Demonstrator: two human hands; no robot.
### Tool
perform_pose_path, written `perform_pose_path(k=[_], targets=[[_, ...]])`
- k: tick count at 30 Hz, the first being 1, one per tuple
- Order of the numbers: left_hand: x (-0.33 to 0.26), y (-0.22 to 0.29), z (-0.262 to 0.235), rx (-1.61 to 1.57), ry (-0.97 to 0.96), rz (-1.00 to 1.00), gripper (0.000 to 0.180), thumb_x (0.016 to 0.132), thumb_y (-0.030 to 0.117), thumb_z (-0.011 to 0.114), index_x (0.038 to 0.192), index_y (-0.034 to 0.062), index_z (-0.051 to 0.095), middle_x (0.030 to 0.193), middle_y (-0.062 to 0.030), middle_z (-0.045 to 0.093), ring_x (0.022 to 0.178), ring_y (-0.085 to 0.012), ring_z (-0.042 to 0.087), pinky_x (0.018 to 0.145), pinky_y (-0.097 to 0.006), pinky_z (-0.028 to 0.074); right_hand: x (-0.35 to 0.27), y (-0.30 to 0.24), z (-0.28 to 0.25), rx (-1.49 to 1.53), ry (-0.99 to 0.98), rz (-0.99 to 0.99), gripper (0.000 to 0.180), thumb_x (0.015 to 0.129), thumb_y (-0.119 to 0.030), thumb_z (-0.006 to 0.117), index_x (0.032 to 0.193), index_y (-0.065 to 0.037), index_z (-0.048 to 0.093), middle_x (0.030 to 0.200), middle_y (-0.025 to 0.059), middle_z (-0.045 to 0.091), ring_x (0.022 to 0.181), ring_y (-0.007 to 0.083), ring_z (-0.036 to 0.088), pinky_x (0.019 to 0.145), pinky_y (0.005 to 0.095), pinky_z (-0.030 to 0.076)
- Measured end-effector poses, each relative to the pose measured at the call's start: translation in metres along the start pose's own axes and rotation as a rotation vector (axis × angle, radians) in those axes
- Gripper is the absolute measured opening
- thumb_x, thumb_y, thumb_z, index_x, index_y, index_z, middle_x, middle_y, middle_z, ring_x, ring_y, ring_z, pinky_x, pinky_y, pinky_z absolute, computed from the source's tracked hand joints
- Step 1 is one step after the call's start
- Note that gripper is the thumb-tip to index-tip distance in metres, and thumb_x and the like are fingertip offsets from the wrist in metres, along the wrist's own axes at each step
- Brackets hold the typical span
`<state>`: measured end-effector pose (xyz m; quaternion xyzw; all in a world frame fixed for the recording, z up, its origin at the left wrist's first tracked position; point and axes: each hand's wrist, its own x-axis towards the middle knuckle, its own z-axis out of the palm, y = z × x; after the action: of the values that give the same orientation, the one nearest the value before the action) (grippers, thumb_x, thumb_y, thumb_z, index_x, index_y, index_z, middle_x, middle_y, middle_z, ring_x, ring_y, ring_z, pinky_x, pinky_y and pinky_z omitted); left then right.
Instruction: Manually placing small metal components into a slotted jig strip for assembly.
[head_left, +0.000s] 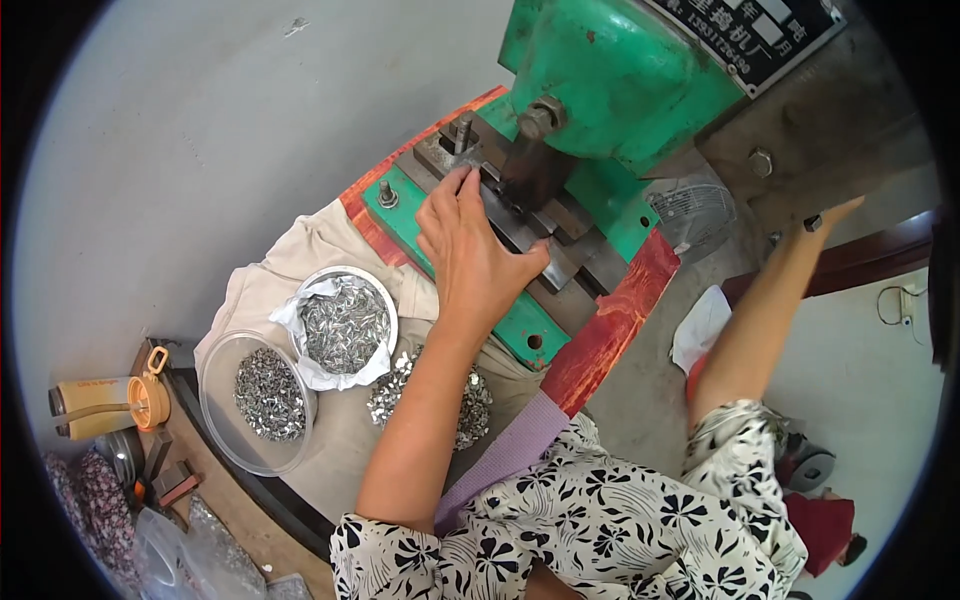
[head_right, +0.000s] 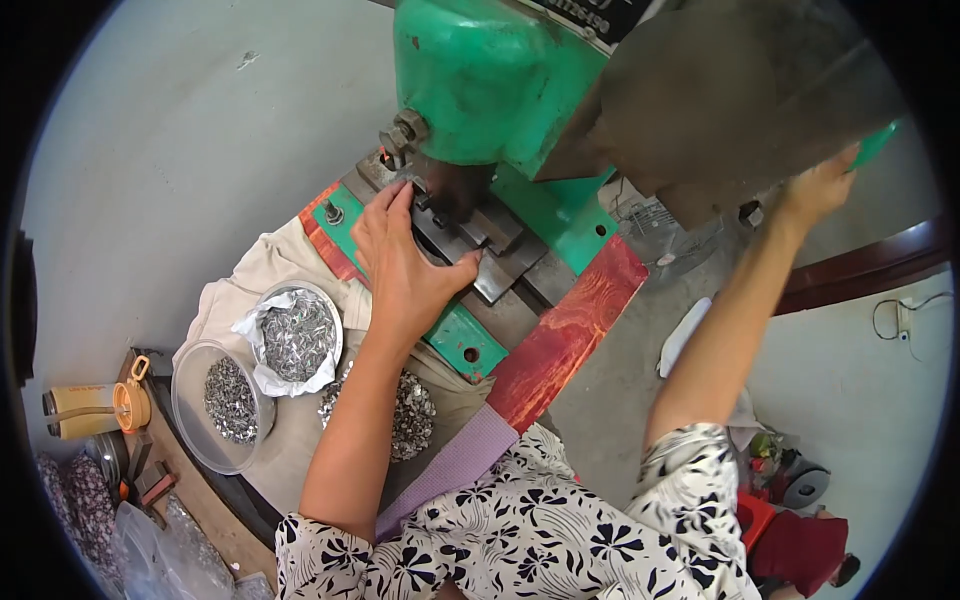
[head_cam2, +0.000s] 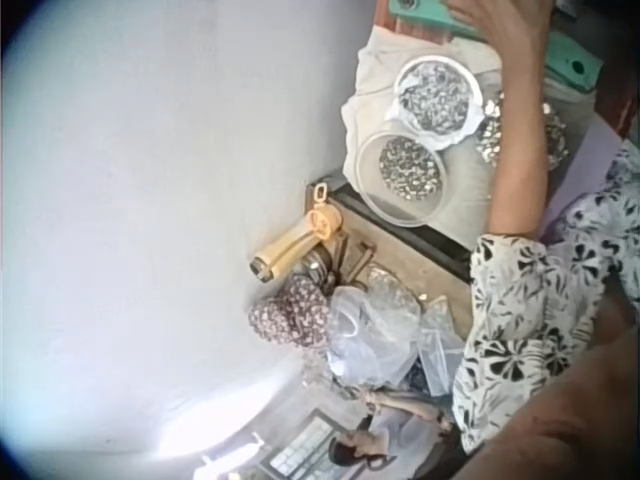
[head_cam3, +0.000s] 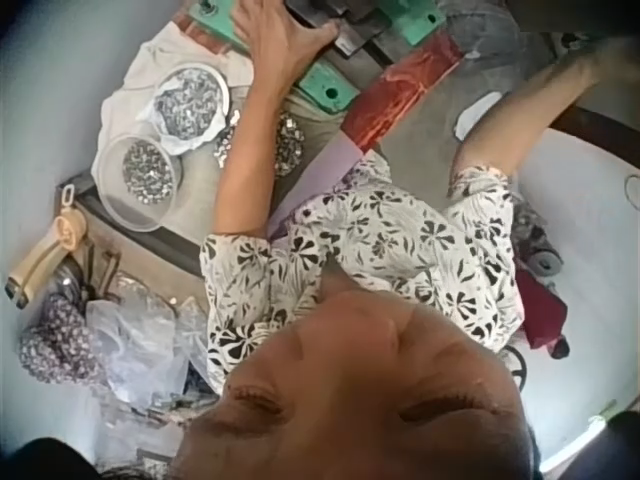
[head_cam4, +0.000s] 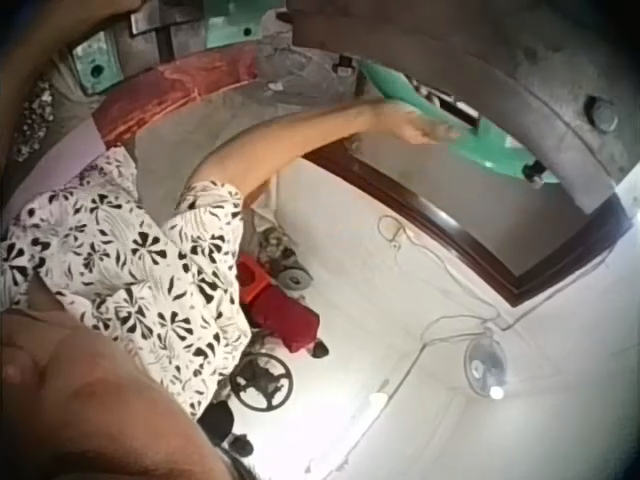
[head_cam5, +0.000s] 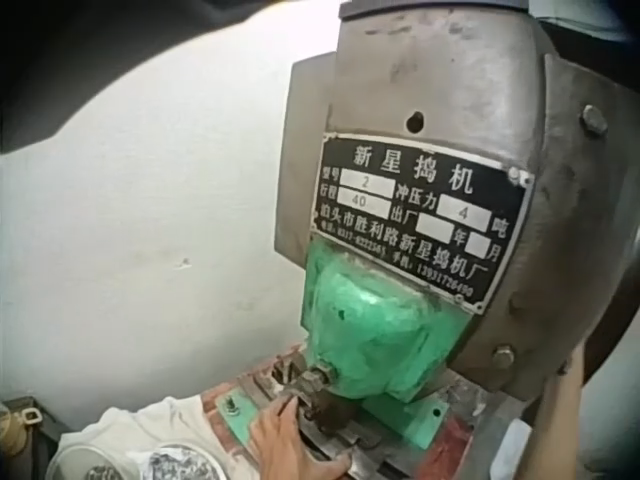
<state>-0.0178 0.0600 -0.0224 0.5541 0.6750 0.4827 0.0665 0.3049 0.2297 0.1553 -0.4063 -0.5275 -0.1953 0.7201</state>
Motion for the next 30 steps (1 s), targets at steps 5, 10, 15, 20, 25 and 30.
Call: perform_pose_path(k=[5, 10, 15, 20, 25, 30], targets=[[0.000, 0.003, -0.001, 0.029, -0.020, -0.036, 0.093, 0.057, 0.026, 0.085, 0.135, -0.0019, 0.042, 0.138, -0.0175, 0.044, 0.126, -0.0388, 0.037, 0.109, -0.048, 0.030, 0.011, 0.001, 0.002, 0.314, -0.074, 0.177, 0.044, 0.107, -0.036, 0.043, 0.120, 0.003, 0.057, 0.107, 0.0095, 0.065, 0.094, 0.0199, 0.065, 0.080, 0.0330, 0.055], [0.006, 0.006, 0.003, 0.050, -0.001, -0.070, 0.091, 0.055, 0.026, 0.083, 0.132, -0.0022, 0.043, 0.136, -0.0170, 0.045, 0.126, -0.0384, 0.037, 0.108, -0.048, 0.030, 0.029, 0.008, -0.011, 0.148, -0.245, 0.098, 0.041, 0.106, -0.034, 0.047, 0.120, 0.003, 0.057, 0.106, 0.0081, 0.065, 0.089, 0.0179, 0.064, 0.079, 0.0318, 0.055], [-0.002, 0.009, -0.006, 0.021, -0.004, -0.026, 0.089, 0.053, 0.025, 0.082, 0.129, -0.0015, 0.044, 0.134, -0.0168, 0.045, 0.124, -0.0381, 0.038, 0.107, -0.048, 0.031, 0.096, 0.013, -0.016, 0.135, -0.410, -0.016, 0.035, 0.103, -0.025, 0.054, 0.123, 0.003, 0.057, 0.113, 0.0073, 0.065, 0.098, 0.0182, 0.064, 0.085, 0.0302, 0.052], [-0.033, 0.021, -0.018, -0.026, -0.115, -0.008, 0.095, 0.052, 0.023, 0.085, 0.132, -0.0046, 0.043, 0.135, -0.0149, 0.042, 0.128, -0.0363, 0.035, 0.107, -0.050, 0.027, 0.107, -0.001, -0.007, 0.230, -0.281, 0.268, 0.037, 0.102, -0.025, 0.056, 0.127, 0.002, 0.057, 0.116, 0.0083, 0.066, 0.102, 0.0182, 0.063, 0.089, 0.0301, 0.050], [-0.036, 0.027, -0.016, -0.031, -0.127, -0.040, 0.095, 0.053, 0.023, 0.086, 0.132, -0.0042, 0.041, 0.136, -0.0153, 0.040, 0.129, -0.0365, 0.034, 0.107, -0.049, 0.027, 0.090, 0.013, -0.010, -0.010, -0.299, 0.042, 0.043, 0.103, -0.034, 0.054, 0.126, 0.002, 0.057, 0.113, 0.0075, 0.067, 0.098, 0.0172, 0.064, 0.086, 0.0299, 0.051], [-0.038, 0.026, -0.015, -0.036, -0.126, -0.043, 0.097, 0.053, 0.023, 0.088, 0.133, -0.0032, 0.040, 0.136, -0.0160, 0.039, 0.129, -0.0365, 0.034, 0.107, -0.049, 0.027, 0.013, -0.014, -0.004, 0.178, -0.184, 0.124, 0.045, 0.104, -0.038, 0.050, 0.125, 0.001, 0.056, 0.112, 0.0069, 0.066, 0.100, 0.0169, 0.062, 0.088, 0.0311, 0.049]])
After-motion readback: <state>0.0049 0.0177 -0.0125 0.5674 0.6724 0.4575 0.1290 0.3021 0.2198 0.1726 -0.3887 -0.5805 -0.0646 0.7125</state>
